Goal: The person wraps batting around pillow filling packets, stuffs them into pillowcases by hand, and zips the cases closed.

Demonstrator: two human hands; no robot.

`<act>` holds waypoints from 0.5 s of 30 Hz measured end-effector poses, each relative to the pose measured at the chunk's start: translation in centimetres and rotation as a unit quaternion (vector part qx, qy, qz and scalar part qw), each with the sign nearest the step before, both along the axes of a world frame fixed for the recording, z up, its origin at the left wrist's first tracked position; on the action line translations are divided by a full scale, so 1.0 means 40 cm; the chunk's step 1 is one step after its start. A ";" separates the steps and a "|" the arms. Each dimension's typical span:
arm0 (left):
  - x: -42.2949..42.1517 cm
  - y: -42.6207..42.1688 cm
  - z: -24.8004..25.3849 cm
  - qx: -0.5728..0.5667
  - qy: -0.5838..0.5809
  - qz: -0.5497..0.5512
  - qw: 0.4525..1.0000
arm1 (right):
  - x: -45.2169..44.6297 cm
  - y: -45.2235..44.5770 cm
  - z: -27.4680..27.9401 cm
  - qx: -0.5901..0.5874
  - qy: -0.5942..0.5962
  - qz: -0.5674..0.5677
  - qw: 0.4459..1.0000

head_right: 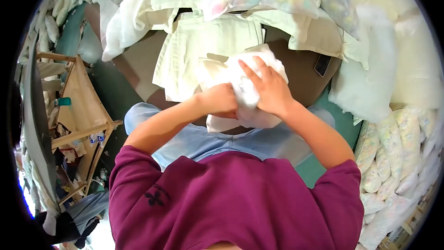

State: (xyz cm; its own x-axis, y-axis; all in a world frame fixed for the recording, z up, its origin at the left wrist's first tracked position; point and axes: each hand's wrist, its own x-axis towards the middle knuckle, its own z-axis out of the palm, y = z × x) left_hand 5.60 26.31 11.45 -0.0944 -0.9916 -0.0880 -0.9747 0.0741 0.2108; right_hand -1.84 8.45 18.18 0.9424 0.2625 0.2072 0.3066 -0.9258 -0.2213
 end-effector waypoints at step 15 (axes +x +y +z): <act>0.031 0.108 -0.103 0.108 -0.036 -0.126 0.985 | 0.060 0.238 -0.377 0.192 0.332 -0.037 0.923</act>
State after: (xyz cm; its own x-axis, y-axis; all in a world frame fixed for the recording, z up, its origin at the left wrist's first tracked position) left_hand 6.83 30.62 7.32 -0.3207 -0.8947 -0.3109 -0.9443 0.2763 0.1790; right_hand 0.55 17.96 3.11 0.9078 0.2188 -0.3578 -0.0757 -0.7537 -0.6529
